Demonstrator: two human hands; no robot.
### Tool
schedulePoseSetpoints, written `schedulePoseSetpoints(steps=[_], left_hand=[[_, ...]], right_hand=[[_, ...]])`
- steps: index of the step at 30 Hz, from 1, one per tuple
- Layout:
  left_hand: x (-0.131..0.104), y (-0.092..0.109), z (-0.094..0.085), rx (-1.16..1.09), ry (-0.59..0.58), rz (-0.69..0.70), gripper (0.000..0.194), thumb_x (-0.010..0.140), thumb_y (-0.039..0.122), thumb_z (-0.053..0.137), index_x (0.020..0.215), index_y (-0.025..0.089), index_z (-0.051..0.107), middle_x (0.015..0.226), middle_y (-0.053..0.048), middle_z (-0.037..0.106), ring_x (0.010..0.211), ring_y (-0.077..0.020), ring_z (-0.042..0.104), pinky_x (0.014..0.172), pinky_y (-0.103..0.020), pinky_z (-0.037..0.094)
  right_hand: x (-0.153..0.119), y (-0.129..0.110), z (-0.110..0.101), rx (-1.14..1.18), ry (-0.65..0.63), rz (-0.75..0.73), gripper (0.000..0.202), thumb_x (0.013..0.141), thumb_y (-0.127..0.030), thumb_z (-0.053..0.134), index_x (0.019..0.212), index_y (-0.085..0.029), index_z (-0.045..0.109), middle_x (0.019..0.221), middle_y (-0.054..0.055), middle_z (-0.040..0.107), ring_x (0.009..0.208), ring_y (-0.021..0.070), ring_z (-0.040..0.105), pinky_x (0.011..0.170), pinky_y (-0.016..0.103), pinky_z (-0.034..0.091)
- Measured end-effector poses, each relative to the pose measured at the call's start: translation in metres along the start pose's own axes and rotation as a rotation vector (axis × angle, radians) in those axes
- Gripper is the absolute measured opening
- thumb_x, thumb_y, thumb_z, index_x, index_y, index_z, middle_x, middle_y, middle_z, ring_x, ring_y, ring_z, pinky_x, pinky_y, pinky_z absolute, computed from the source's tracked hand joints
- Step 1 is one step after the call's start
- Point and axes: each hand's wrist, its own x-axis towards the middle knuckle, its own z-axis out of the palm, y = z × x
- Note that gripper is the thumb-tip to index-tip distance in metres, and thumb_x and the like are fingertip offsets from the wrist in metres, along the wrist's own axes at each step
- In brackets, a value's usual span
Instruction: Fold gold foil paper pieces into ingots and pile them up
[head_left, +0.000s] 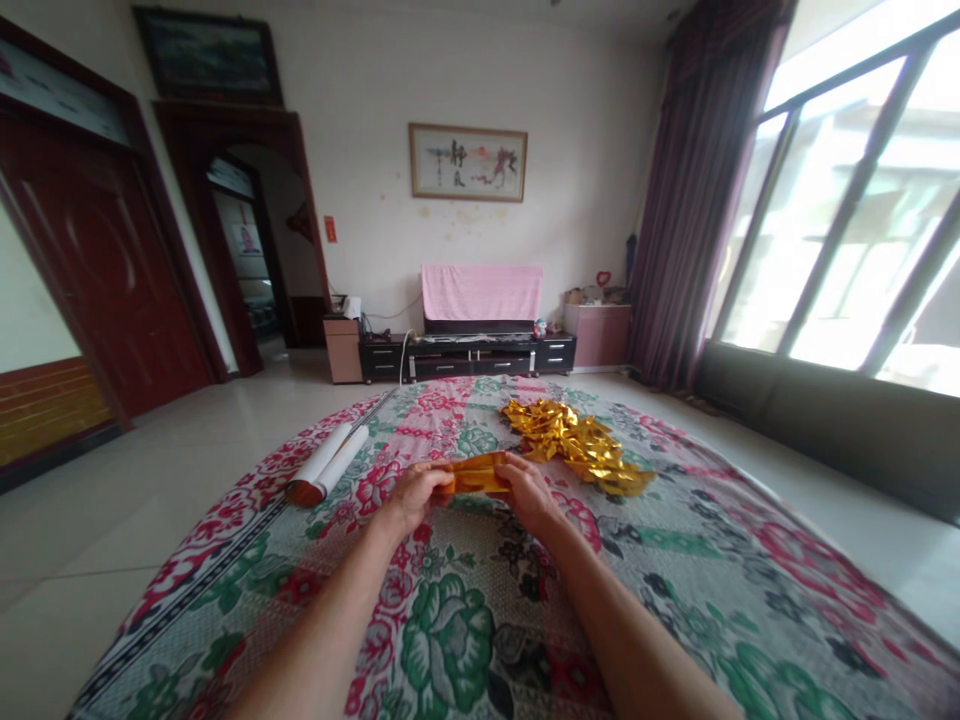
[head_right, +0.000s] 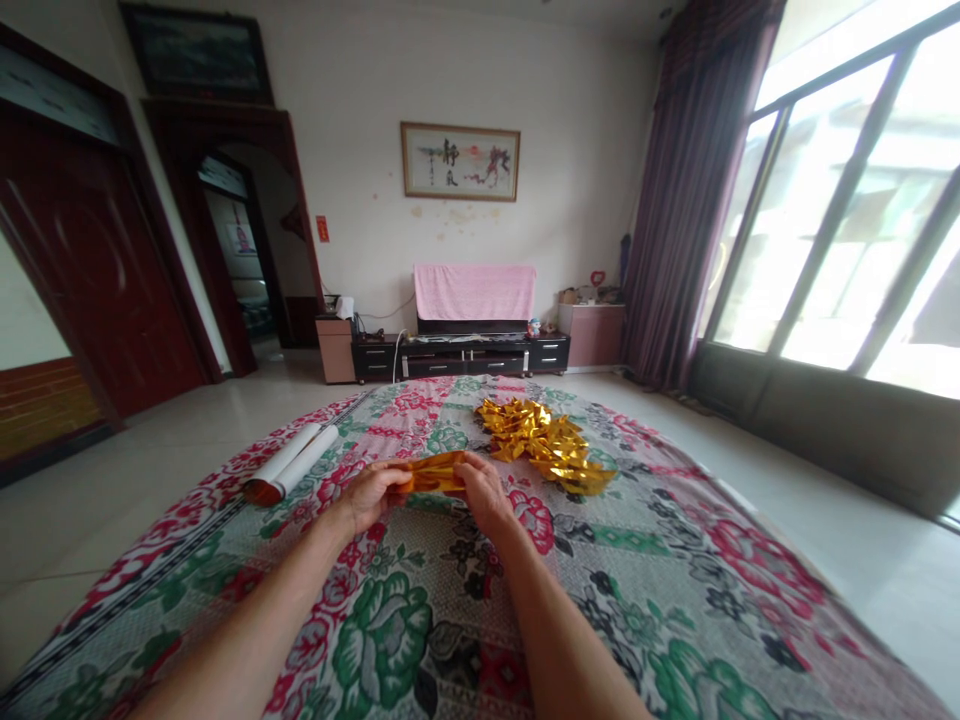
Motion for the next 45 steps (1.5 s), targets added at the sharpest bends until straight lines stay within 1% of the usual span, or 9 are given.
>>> schedulePoseSetpoints(steps=[5, 11, 13, 19, 24, 32, 36, 41, 45], left_hand=[[0.002, 0.0, -0.005, -0.065, 0.072, -0.068, 0.022, 0.056, 0.007, 0.06, 0.078, 0.012, 0.062, 0.049, 0.002, 0.056, 0.041, -0.008, 0.05, 0.041, -0.019, 0.039], [0.003, 0.003, -0.011, -0.201, 0.091, -0.131, 0.01, 0.06, 0.004, 0.056, 0.067, 0.012, 0.056, 0.052, 0.0, 0.058, 0.039, -0.0068, 0.048, 0.038, -0.017, 0.039], [0.004, 0.003, -0.012, -0.208, 0.088, -0.156, 0.011, 0.062, 0.003, 0.054, 0.069, 0.011, 0.056, 0.055, -0.002, 0.059, 0.04, -0.0068, 0.049, 0.037, -0.017, 0.04], [0.004, 0.004, -0.008, -0.131, 0.092, -0.199, 0.016, 0.063, 0.001, 0.051, 0.075, 0.01, 0.057, 0.052, -0.001, 0.058, 0.039, -0.0076, 0.049, 0.038, -0.018, 0.041], [-0.001, 0.008, -0.005, -0.057, 0.03, -0.158, 0.022, 0.066, 0.008, 0.055, 0.088, 0.009, 0.059, 0.063, -0.003, 0.062, 0.042, -0.0081, 0.053, 0.038, -0.018, 0.042], [-0.006, 0.01, 0.001, 0.023, 0.062, 0.107, 0.052, 0.068, 0.015, 0.057, 0.119, 0.018, 0.05, 0.07, 0.0, 0.062, 0.053, -0.0101, 0.059, 0.043, -0.017, 0.042], [-0.006, 0.009, 0.001, -0.023, 0.03, 0.125, 0.044, 0.067, 0.019, 0.057, 0.112, 0.016, 0.056, 0.084, -0.004, 0.065, 0.062, -0.0126, 0.062, 0.052, -0.021, 0.046], [-0.009, 0.01, 0.0, -0.097, -0.073, 0.113, 0.037, 0.058, 0.011, 0.055, 0.093, 0.014, 0.065, 0.09, -0.006, 0.065, 0.077, -0.0145, 0.06, 0.065, -0.023, 0.046], [-0.009, 0.008, 0.001, -0.017, -0.078, 0.134, 0.037, 0.057, 0.011, 0.061, 0.093, 0.015, 0.066, 0.087, -0.004, 0.066, 0.07, -0.0099, 0.056, 0.064, -0.019, 0.043]], right_hand=[[0.0, -0.006, 0.0, 0.189, 0.008, 0.043, 0.032, 0.062, -0.02, 0.054, 0.093, -0.023, 0.054, 0.086, -0.001, 0.063, 0.07, 0.0134, 0.058, 0.061, 0.024, 0.046], [-0.003, -0.013, -0.003, 0.347, -0.124, 0.079, 0.028, 0.058, -0.017, 0.057, 0.085, -0.025, 0.055, 0.117, 0.0, 0.054, 0.088, 0.0156, 0.057, 0.071, 0.029, 0.046], [-0.004, -0.01, -0.005, 0.289, -0.16, 0.075, 0.031, 0.057, -0.015, 0.058, 0.086, -0.024, 0.057, 0.114, 0.0, 0.056, 0.091, 0.0167, 0.056, 0.074, 0.029, 0.045], [-0.003, -0.002, -0.006, 0.05, -0.175, 0.131, 0.026, 0.059, -0.023, 0.065, 0.085, -0.018, 0.066, 0.078, 0.001, 0.065, 0.076, 0.0154, 0.057, 0.074, 0.028, 0.042], [-0.002, -0.003, -0.006, 0.11, -0.114, 0.125, 0.022, 0.059, -0.033, 0.068, 0.074, -0.016, 0.07, 0.082, 0.005, 0.066, 0.085, 0.0185, 0.057, 0.08, 0.03, 0.043], [0.001, 0.003, -0.01, 0.109, 0.014, 0.083, 0.025, 0.061, -0.035, 0.068, 0.076, -0.015, 0.071, 0.088, 0.007, 0.067, 0.088, 0.0208, 0.058, 0.076, 0.031, 0.046], [0.001, 0.003, -0.01, 0.133, 0.05, 0.078, 0.029, 0.06, -0.036, 0.068, 0.079, -0.014, 0.071, 0.09, 0.008, 0.067, 0.088, 0.0218, 0.059, 0.074, 0.031, 0.047], [0.002, 0.005, -0.012, 0.168, 0.081, 0.07, 0.026, 0.061, -0.034, 0.067, 0.079, -0.015, 0.071, 0.09, 0.007, 0.067, 0.087, 0.0205, 0.059, 0.073, 0.029, 0.048], [0.002, 0.004, -0.011, 0.183, 0.052, 0.074, 0.026, 0.063, -0.034, 0.065, 0.081, -0.017, 0.07, 0.091, 0.006, 0.067, 0.088, 0.0201, 0.059, 0.073, 0.028, 0.047]])
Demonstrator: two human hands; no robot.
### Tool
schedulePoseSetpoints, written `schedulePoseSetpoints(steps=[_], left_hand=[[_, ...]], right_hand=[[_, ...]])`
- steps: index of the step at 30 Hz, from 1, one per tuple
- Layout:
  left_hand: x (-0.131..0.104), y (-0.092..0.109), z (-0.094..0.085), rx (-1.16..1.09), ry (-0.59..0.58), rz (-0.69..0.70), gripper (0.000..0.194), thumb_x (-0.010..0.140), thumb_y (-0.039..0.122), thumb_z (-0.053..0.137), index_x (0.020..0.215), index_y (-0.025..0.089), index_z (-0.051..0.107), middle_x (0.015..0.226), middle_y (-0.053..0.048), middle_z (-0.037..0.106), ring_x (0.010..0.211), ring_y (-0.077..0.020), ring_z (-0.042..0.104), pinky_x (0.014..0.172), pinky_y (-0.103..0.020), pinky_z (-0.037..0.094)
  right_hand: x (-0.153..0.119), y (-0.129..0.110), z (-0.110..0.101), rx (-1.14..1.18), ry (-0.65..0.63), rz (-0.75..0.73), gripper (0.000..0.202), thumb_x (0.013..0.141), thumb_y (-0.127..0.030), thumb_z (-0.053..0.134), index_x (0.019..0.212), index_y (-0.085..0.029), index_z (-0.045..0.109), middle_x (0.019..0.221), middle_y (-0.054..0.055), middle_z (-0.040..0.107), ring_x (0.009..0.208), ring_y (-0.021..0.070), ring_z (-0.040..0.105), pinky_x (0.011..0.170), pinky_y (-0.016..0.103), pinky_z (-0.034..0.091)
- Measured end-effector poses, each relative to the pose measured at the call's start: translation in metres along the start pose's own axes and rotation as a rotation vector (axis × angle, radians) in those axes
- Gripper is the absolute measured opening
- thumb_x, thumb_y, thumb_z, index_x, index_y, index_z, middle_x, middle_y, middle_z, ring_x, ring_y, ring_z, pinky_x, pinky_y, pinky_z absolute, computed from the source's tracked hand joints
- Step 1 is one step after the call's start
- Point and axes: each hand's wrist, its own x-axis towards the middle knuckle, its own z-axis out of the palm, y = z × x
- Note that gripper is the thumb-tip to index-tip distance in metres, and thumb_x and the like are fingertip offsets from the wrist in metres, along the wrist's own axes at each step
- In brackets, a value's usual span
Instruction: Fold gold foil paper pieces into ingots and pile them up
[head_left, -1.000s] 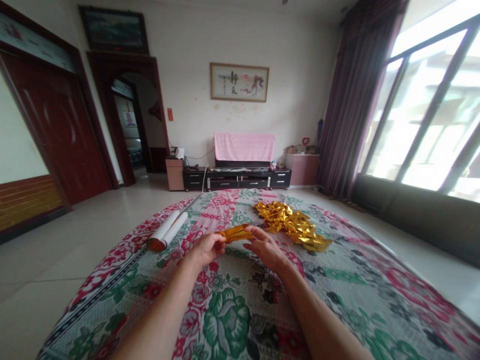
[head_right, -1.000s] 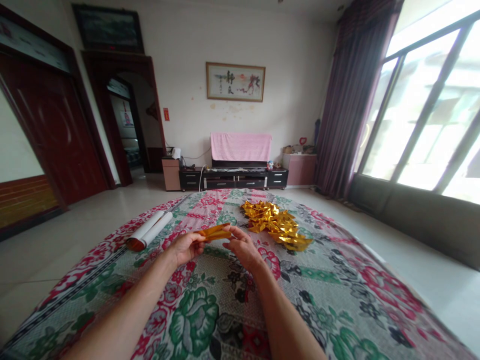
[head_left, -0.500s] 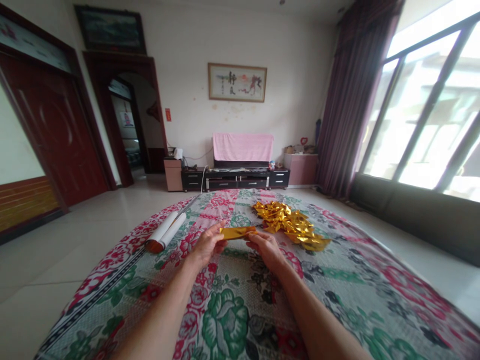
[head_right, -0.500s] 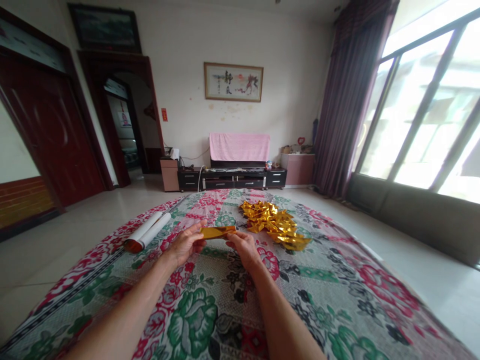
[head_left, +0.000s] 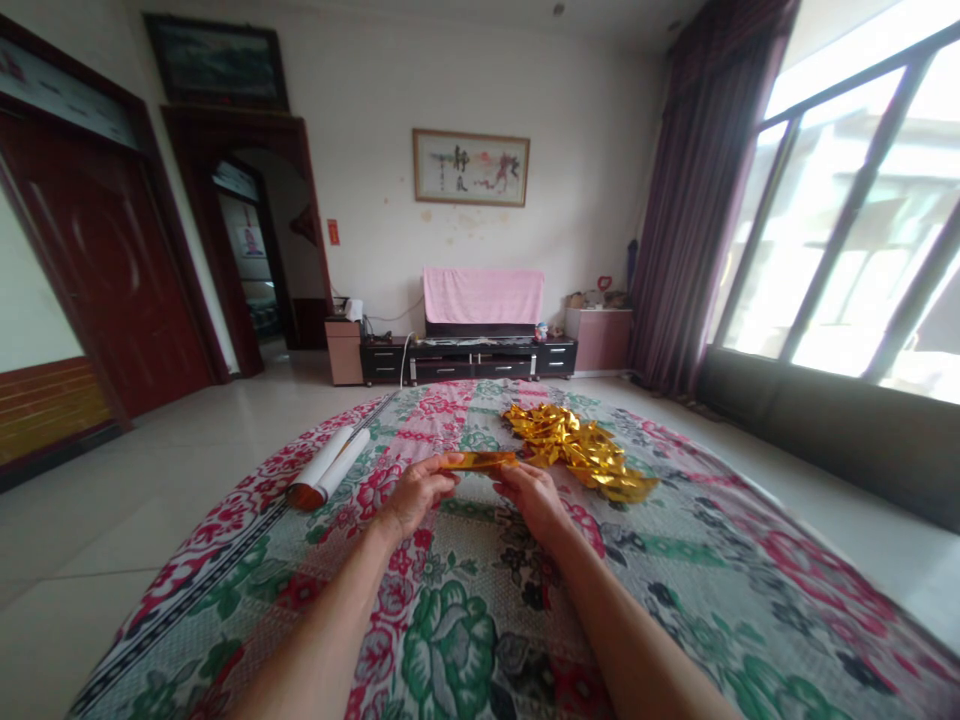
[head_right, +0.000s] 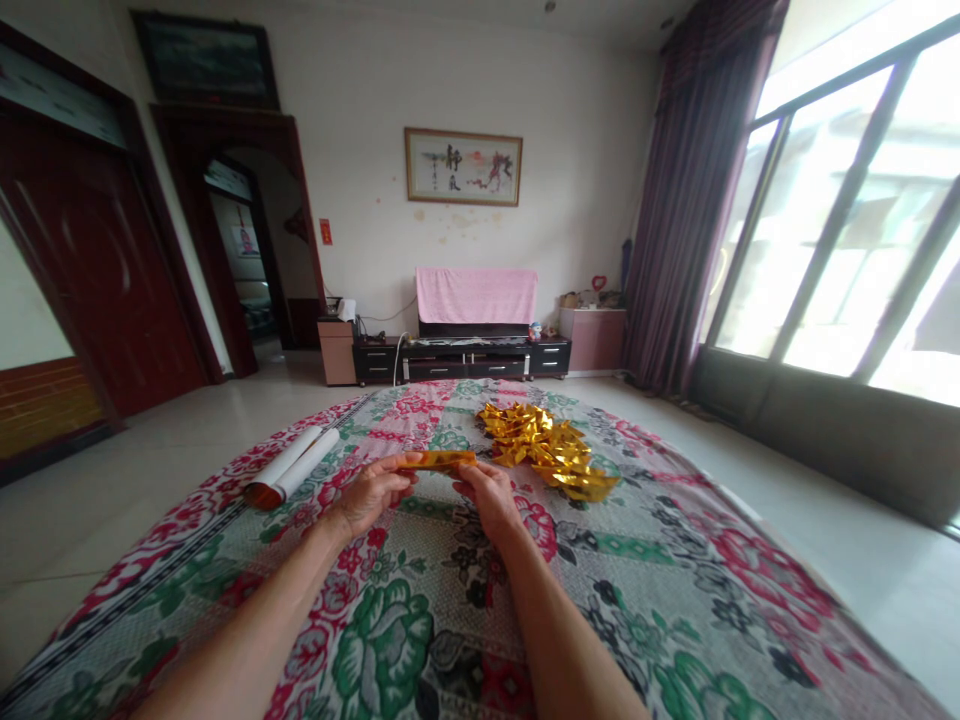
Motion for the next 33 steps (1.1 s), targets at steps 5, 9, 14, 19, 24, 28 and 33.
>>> schedulePoseSetpoints(steps=[5, 9, 14, 19, 24, 28, 33], left_hand=[[0.003, -0.005, 0.002, 0.015, 0.026, 0.026, 0.034, 0.057, 0.022, 0.072, 0.09, 0.016, 0.067, 0.088, -0.003, 0.064, 0.067, -0.0081, 0.054, 0.065, -0.021, 0.042], [0.004, -0.005, 0.004, -0.017, 0.037, -0.004, 0.032, 0.053, 0.027, 0.076, 0.082, 0.014, 0.068, 0.073, -0.002, 0.064, 0.063, -0.0083, 0.054, 0.065, -0.023, 0.043], [0.004, -0.003, 0.004, 0.007, 0.106, 0.018, 0.028, 0.055, 0.03, 0.075, 0.074, 0.012, 0.068, 0.069, -0.002, 0.063, 0.061, -0.008, 0.055, 0.063, -0.021, 0.044], [0.004, -0.002, 0.005, 0.091, 0.187, 0.047, 0.032, 0.057, 0.033, 0.073, 0.08, 0.011, 0.067, 0.068, -0.004, 0.065, 0.06, -0.0104, 0.058, 0.057, -0.02, 0.043], [0.008, -0.007, 0.007, 0.198, 0.3, 0.068, 0.034, 0.06, 0.037, 0.07, 0.082, 0.013, 0.068, 0.064, -0.004, 0.066, 0.057, -0.0121, 0.058, 0.053, -0.021, 0.041], [0.011, -0.009, 0.006, 0.301, 0.33, 0.147, 0.034, 0.061, 0.039, 0.068, 0.085, 0.014, 0.069, 0.065, -0.003, 0.066, 0.059, -0.0124, 0.057, 0.053, -0.021, 0.041], [0.01, -0.008, 0.009, 0.304, 0.304, 0.199, 0.038, 0.062, 0.039, 0.067, 0.091, 0.014, 0.067, 0.068, -0.002, 0.064, 0.059, -0.0113, 0.055, 0.053, -0.02, 0.041]], right_hand=[[0.0, -0.001, 0.004, -0.01, -0.032, 0.007, 0.023, 0.062, -0.035, 0.066, 0.079, -0.02, 0.07, 0.091, 0.006, 0.068, 0.089, 0.0216, 0.059, 0.073, 0.03, 0.047], [-0.001, -0.002, 0.007, -0.009, -0.04, 0.01, 0.023, 0.062, -0.035, 0.066, 0.078, -0.019, 0.07, 0.091, 0.006, 0.068, 0.088, 0.0209, 0.06, 0.074, 0.03, 0.047], [-0.003, -0.005, 0.007, -0.013, -0.073, 0.023, 0.027, 0.062, -0.035, 0.068, 0.08, -0.016, 0.07, 0.09, 0.007, 0.067, 0.087, 0.0204, 0.06, 0.074, 0.03, 0.047], [-0.004, -0.005, 0.006, -0.018, -0.09, 0.004, 0.028, 0.061, -0.034, 0.07, 0.081, -0.015, 0.071, 0.089, 0.006, 0.067, 0.084, 0.0185, 0.059, 0.075, 0.03, 0.047], [-0.003, -0.001, 0.005, -0.054, -0.072, -0.021, 0.028, 0.062, -0.037, 0.069, 0.078, -0.015, 0.071, 0.086, 0.006, 0.067, 0.082, 0.0183, 0.058, 0.076, 0.031, 0.047], [-0.002, -0.001, 0.005, -0.078, -0.05, -0.03, 0.031, 0.062, -0.039, 0.068, 0.083, -0.015, 0.07, 0.088, 0.007, 0.066, 0.082, 0.0184, 0.058, 0.075, 0.031, 0.048], [-0.003, -0.003, 0.006, -0.078, -0.026, -0.031, 0.032, 0.063, -0.037, 0.068, 0.086, -0.015, 0.07, 0.091, 0.007, 0.066, 0.083, 0.0179, 0.058, 0.073, 0.029, 0.047]])
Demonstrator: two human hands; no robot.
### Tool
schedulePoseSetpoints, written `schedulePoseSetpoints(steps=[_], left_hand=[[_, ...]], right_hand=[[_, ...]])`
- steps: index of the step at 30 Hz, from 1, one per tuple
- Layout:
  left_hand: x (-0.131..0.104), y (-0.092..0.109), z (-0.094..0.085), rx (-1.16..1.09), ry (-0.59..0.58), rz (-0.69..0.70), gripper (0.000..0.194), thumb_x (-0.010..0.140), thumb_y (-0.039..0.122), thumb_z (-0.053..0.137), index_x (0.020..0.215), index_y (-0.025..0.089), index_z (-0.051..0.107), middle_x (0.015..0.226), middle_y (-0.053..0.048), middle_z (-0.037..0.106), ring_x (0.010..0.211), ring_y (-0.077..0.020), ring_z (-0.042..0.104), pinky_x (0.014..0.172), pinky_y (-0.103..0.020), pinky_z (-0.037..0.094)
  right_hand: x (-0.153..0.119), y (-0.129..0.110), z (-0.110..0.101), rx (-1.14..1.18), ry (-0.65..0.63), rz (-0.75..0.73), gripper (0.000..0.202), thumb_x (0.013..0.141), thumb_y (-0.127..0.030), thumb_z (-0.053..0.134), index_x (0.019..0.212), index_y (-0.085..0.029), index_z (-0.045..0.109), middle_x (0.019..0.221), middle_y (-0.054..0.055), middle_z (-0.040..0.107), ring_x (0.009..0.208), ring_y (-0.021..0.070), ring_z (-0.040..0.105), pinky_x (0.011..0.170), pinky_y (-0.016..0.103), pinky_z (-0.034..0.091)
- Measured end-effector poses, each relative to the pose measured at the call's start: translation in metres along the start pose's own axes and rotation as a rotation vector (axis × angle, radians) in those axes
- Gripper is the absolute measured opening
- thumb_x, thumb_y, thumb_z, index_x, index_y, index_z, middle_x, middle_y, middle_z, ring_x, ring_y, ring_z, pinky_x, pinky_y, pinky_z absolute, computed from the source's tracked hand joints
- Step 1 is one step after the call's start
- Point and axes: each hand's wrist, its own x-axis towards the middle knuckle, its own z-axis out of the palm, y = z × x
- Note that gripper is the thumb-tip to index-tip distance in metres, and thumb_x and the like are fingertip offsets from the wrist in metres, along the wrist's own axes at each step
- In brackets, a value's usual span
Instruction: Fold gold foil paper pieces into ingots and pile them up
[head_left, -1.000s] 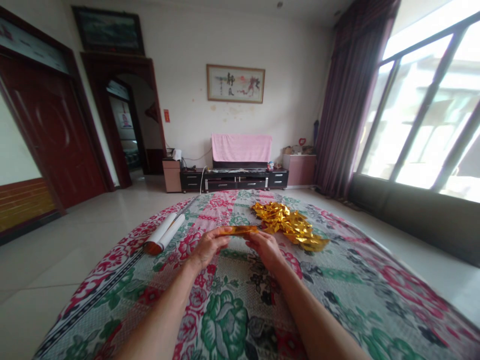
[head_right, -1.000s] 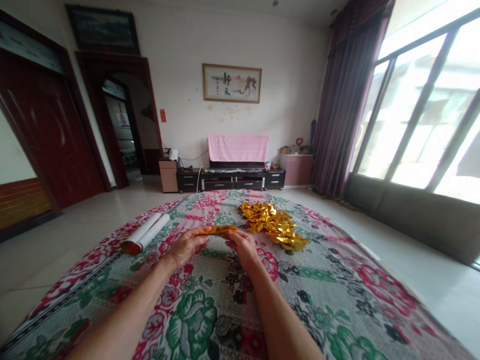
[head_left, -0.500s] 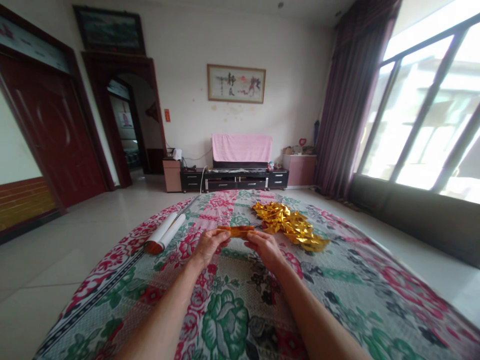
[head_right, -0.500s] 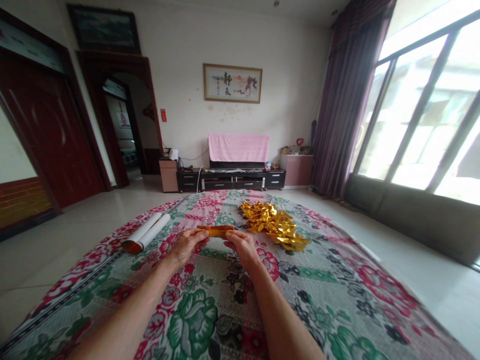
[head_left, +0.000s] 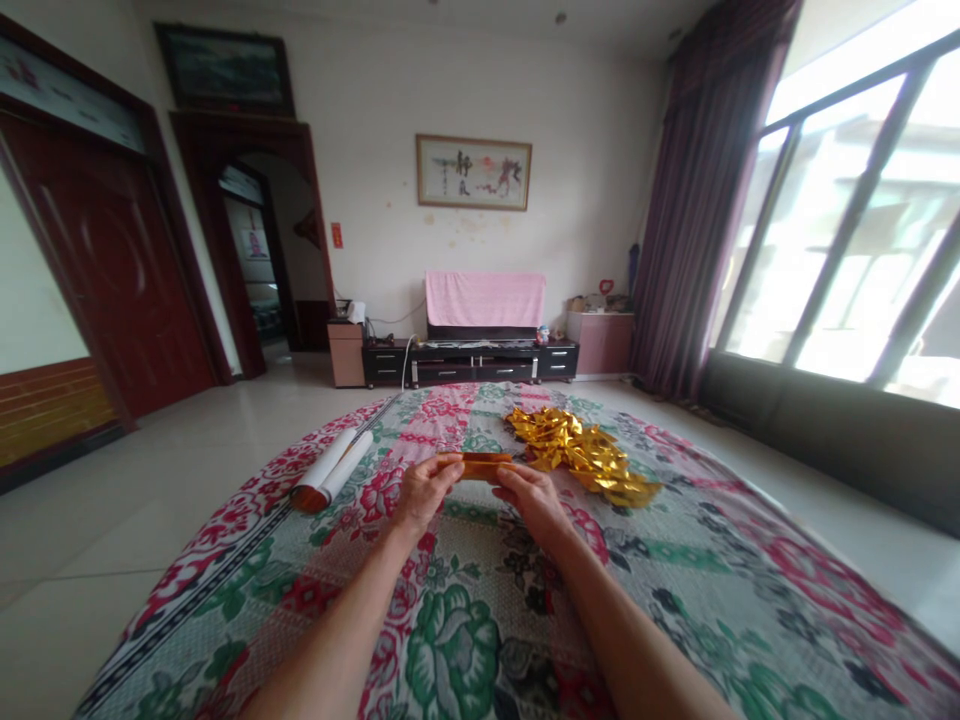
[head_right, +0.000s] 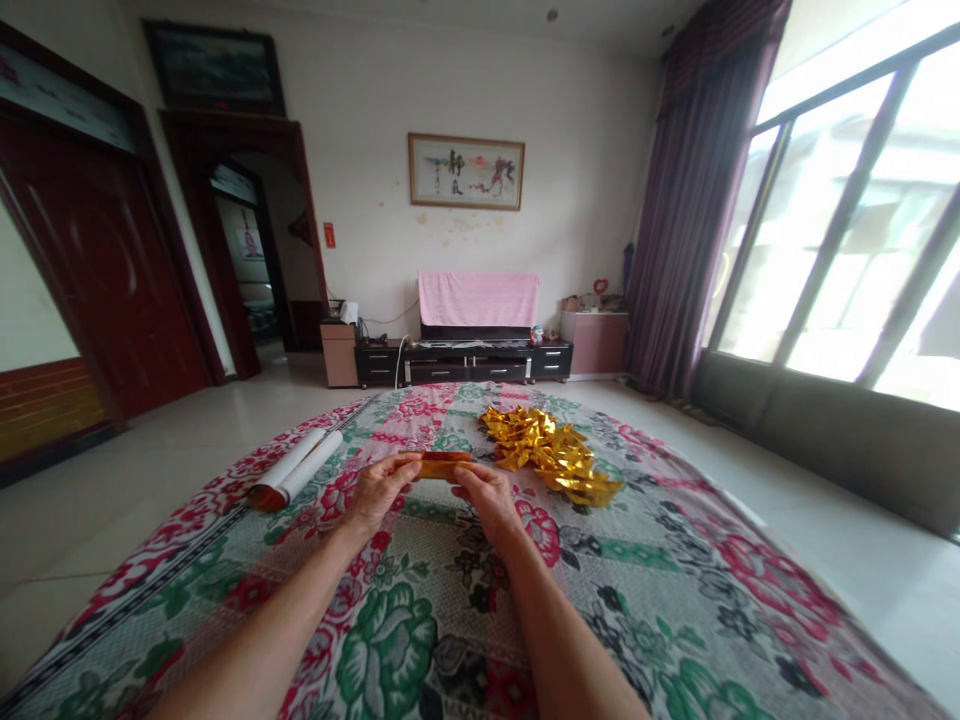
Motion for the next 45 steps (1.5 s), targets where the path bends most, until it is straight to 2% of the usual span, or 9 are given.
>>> schedulePoseSetpoints(steps=[11, 16, 20, 24, 28, 33, 36, 40, 45], left_hand=[[0.001, -0.001, -0.006, -0.049, -0.055, -0.038, 0.026, 0.06, 0.031, 0.068, 0.079, 0.013, 0.067, 0.061, 0.0, 0.06, 0.05, -0.0082, 0.047, 0.05, -0.02, 0.036], [-0.006, 0.004, -0.009, 0.044, -0.145, -0.024, 0.018, 0.06, 0.029, 0.066, 0.072, 0.015, 0.068, 0.057, 0.001, 0.058, 0.052, -0.0097, 0.046, 0.053, -0.021, 0.034], [-0.007, 0.004, -0.011, 0.193, -0.19, 0.107, 0.009, 0.058, 0.025, 0.066, 0.059, 0.017, 0.068, 0.067, -0.002, 0.061, 0.065, -0.0138, 0.051, 0.064, -0.023, 0.037], [-0.006, 0.003, -0.013, 0.189, -0.225, 0.063, 0.012, 0.061, 0.026, 0.063, 0.064, 0.017, 0.069, 0.064, -0.001, 0.06, 0.06, -0.0125, 0.048, 0.06, -0.023, 0.035], [-0.006, 0.004, -0.014, 0.103, -0.241, 0.0, 0.014, 0.062, 0.027, 0.062, 0.067, 0.016, 0.067, 0.056, 0.002, 0.056, 0.053, -0.0107, 0.043, 0.056, -0.023, 0.031], [-0.006, 0.006, -0.016, 0.031, -0.252, -0.022, 0.011, 0.059, 0.025, 0.063, 0.066, 0.016, 0.066, 0.059, 0.001, 0.057, 0.058, -0.0114, 0.047, 0.059, -0.023, 0.034], [-0.005, 0.005, -0.015, -0.05, -0.261, -0.038, 0.016, 0.059, 0.022, 0.064, 0.073, 0.015, 0.066, 0.064, 0.001, 0.059, 0.06, -0.0107, 0.049, 0.061, -0.022, 0.036], [-0.006, 0.004, -0.01, -0.27, -0.243, -0.079, 0.045, 0.06, 0.017, 0.063, 0.104, 0.018, 0.058, 0.082, -0.001, 0.062, 0.069, -0.0103, 0.055, 0.064, -0.021, 0.042], [-0.007, 0.004, -0.004, -0.469, -0.194, -0.208, 0.058, 0.066, 0.029, 0.065, 0.12, 0.021, 0.044, 0.096, -0.006, 0.061, 0.076, -0.0122, 0.06, 0.062, -0.021, 0.047]], right_hand=[[-0.001, -0.008, -0.003, -0.01, 0.03, -0.017, 0.038, 0.068, -0.047, 0.058, 0.088, -0.017, 0.068, 0.086, 0.006, 0.065, 0.078, 0.0181, 0.058, 0.064, 0.025, 0.045], [0.001, -0.007, -0.01, -0.354, 0.088, -0.066, 0.033, 0.068, -0.044, 0.056, 0.07, -0.014, 0.069, 0.055, 0.0, 0.056, 0.055, 0.0121, 0.048, 0.05, 0.021, 0.034], [0.001, -0.004, -0.013, -0.568, 0.06, -0.147, 0.029, 0.068, -0.04, 0.055, 0.061, -0.014, 0.067, 0.051, -0.002, 0.052, 0.051, 0.01, 0.044, 0.048, 0.021, 0.03], [0.002, -0.005, -0.012, -0.59, 0.039, -0.204, 0.023, 0.068, -0.034, 0.054, 0.07, -0.015, 0.067, 0.062, 0.0, 0.06, 0.058, 0.012, 0.05, 0.053, 0.021, 0.035], [0.005, -0.006, -0.012, -0.587, 0.062, -0.145, 0.021, 0.061, -0.026, 0.057, 0.08, -0.017, 0.063, 0.053, -0.004, 0.053, 0.047, 0.0083, 0.044, 0.046, 0.019, 0.031], [0.005, -0.012, -0.012, -0.367, -0.065, -0.027, 0.058, 0.052, -0.015, 0.062, 0.108, -0.022, 0.054, 0.076, -0.004, 0.059, 0.051, 0.0071, 0.048, 0.047, 0.019, 0.035], [0.002, -0.018, -0.012, -0.327, -0.098, 0.041, 0.062, 0.052, -0.013, 0.062, 0.113, -0.022, 0.054, 0.074, -0.003, 0.061, 0.055, 0.0091, 0.05, 0.05, 0.02, 0.037], [-0.001, -0.021, -0.009, -0.373, -0.218, 0.055, 0.039, 0.057, -0.017, 0.059, 0.095, -0.018, 0.064, 0.067, -0.003, 0.061, 0.056, 0.0094, 0.049, 0.051, 0.019, 0.035], [0.004, -0.012, 0.003, -0.339, -0.023, -0.05, 0.03, 0.058, -0.019, 0.057, 0.086, -0.016, 0.063, 0.062, -0.003, 0.058, 0.053, 0.0091, 0.046, 0.049, 0.019, 0.034]])
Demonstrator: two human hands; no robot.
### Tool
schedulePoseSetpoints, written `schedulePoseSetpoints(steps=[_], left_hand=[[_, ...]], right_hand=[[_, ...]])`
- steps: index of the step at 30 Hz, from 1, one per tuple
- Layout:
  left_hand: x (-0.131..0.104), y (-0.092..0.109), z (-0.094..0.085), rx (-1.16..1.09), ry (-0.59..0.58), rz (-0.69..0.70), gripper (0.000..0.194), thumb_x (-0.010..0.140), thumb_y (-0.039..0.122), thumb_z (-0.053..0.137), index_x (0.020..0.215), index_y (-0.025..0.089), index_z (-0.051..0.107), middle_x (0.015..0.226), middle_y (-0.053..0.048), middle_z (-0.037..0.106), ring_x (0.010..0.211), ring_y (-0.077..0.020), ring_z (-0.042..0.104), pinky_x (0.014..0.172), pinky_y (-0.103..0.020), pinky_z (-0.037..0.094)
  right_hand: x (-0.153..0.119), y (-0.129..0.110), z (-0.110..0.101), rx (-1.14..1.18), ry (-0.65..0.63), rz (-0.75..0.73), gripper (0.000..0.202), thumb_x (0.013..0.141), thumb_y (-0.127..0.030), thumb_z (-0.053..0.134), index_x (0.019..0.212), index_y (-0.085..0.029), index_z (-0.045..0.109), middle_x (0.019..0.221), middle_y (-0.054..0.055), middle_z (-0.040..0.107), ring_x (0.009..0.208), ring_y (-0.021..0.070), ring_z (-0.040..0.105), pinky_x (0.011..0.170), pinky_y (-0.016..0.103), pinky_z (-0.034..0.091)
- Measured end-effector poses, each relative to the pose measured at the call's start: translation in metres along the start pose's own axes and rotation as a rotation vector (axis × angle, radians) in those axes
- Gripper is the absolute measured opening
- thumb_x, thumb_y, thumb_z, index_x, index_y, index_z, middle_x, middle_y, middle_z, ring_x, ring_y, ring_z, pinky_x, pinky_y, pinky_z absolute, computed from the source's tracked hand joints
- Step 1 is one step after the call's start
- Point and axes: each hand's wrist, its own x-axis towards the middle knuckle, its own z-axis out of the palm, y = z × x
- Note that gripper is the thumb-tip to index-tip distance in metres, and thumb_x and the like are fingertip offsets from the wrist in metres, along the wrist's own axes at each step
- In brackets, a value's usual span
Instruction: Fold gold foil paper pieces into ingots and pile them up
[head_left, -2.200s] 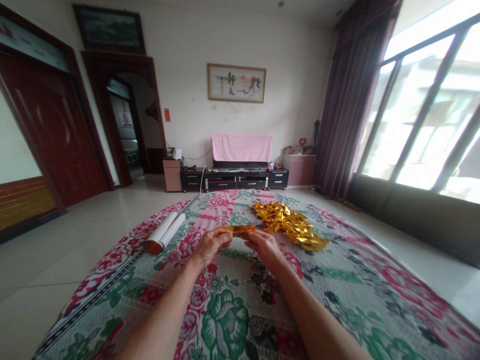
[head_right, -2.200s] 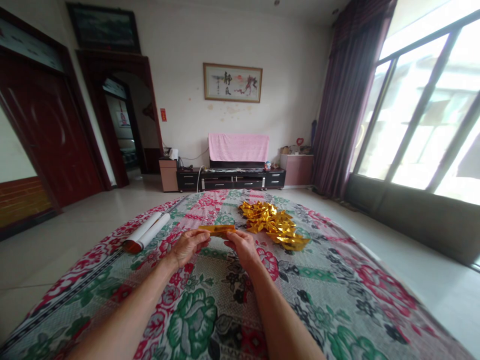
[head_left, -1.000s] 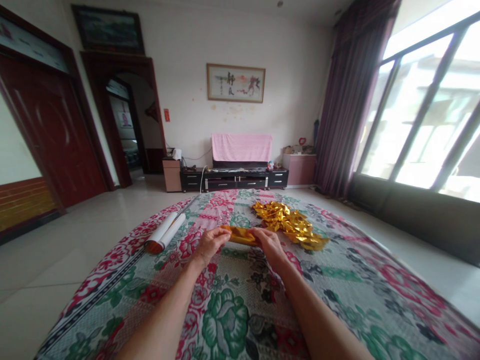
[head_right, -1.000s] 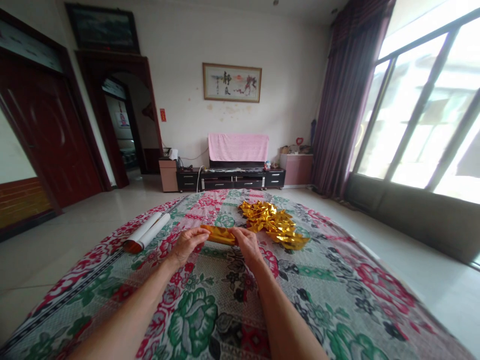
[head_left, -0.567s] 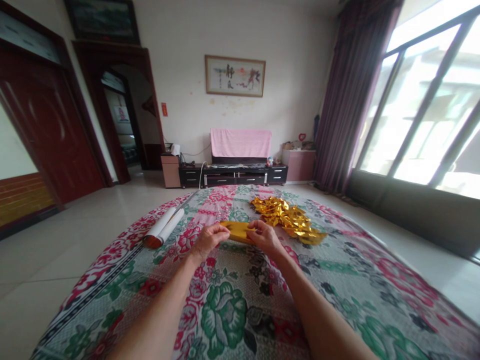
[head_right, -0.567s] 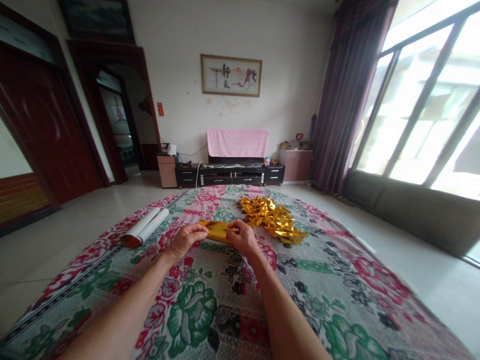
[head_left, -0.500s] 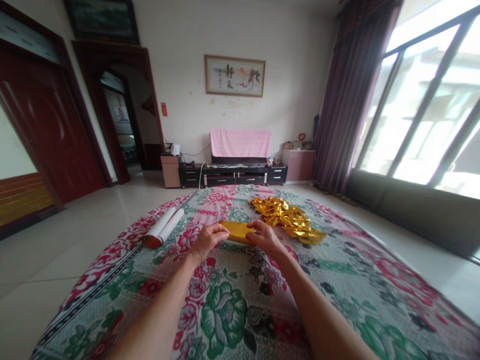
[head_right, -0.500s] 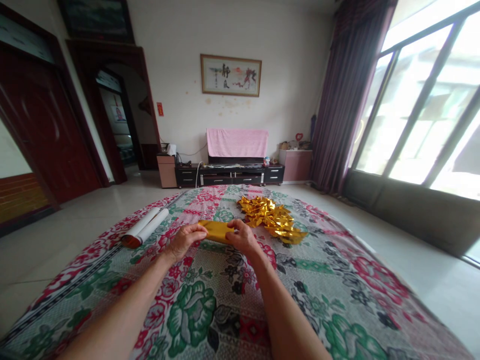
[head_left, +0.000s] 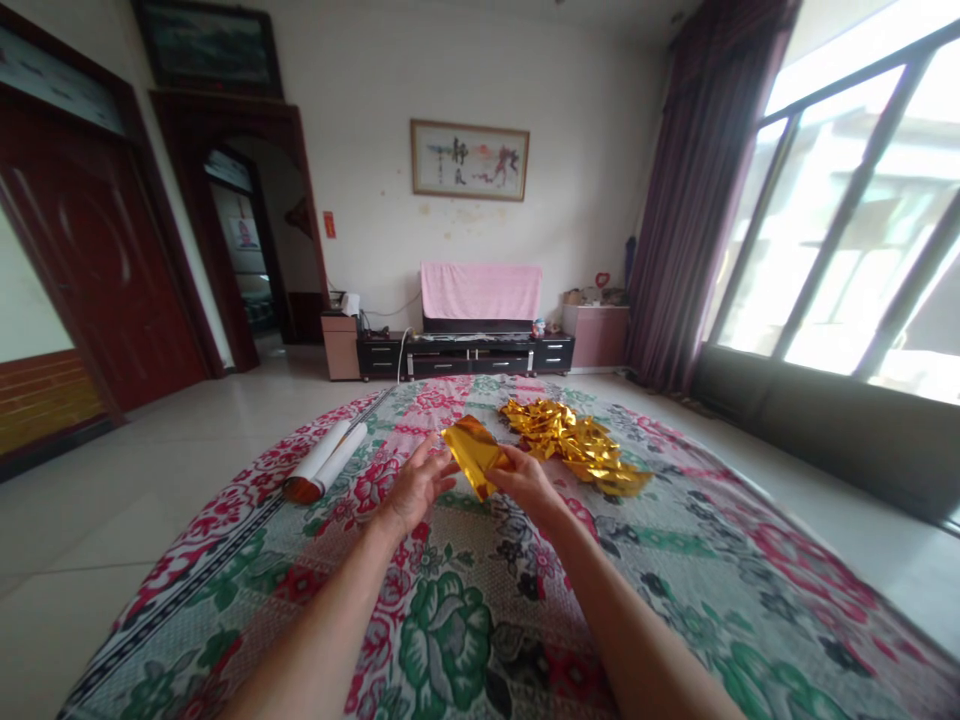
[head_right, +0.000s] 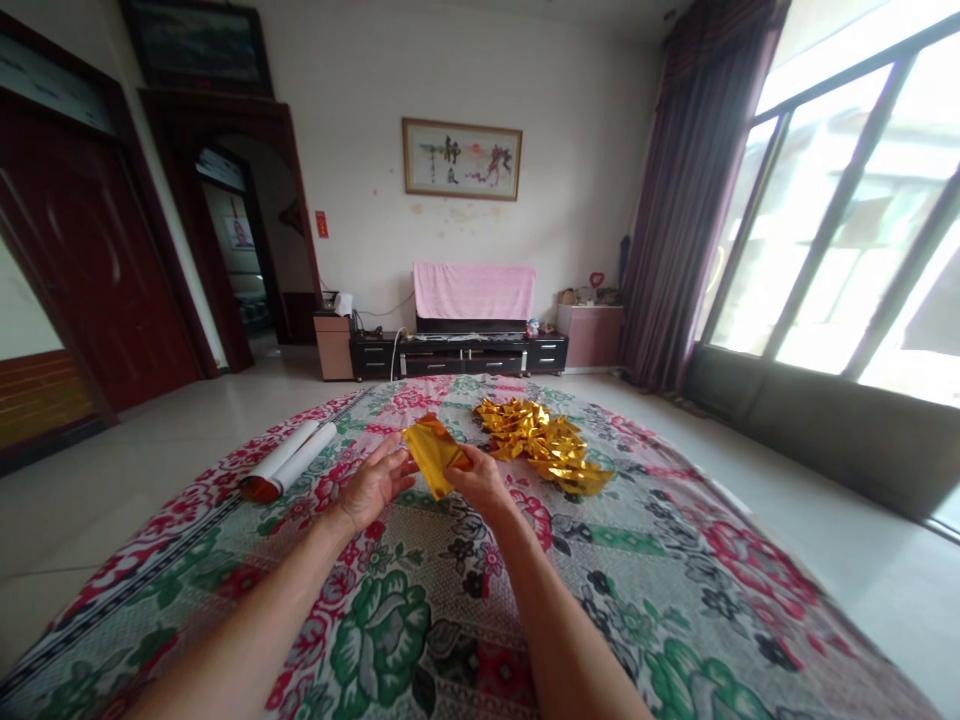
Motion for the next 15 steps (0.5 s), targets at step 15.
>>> schedulePoseSetpoints(steps=[15], left_hand=[[0.002, -0.007, 0.011, 0.285, -0.024, 0.008, 0.031, 0.064, 0.036, 0.065, 0.084, 0.011, 0.064, 0.067, -0.003, 0.067, 0.06, -0.0165, 0.061, 0.057, -0.025, 0.045]], right_hand=[[-0.006, 0.003, 0.009, 0.098, -0.127, -0.011, 0.032, 0.068, -0.042, 0.059, 0.085, -0.014, 0.062, 0.071, 0.001, 0.061, 0.06, 0.0123, 0.052, 0.053, 0.021, 0.04]])
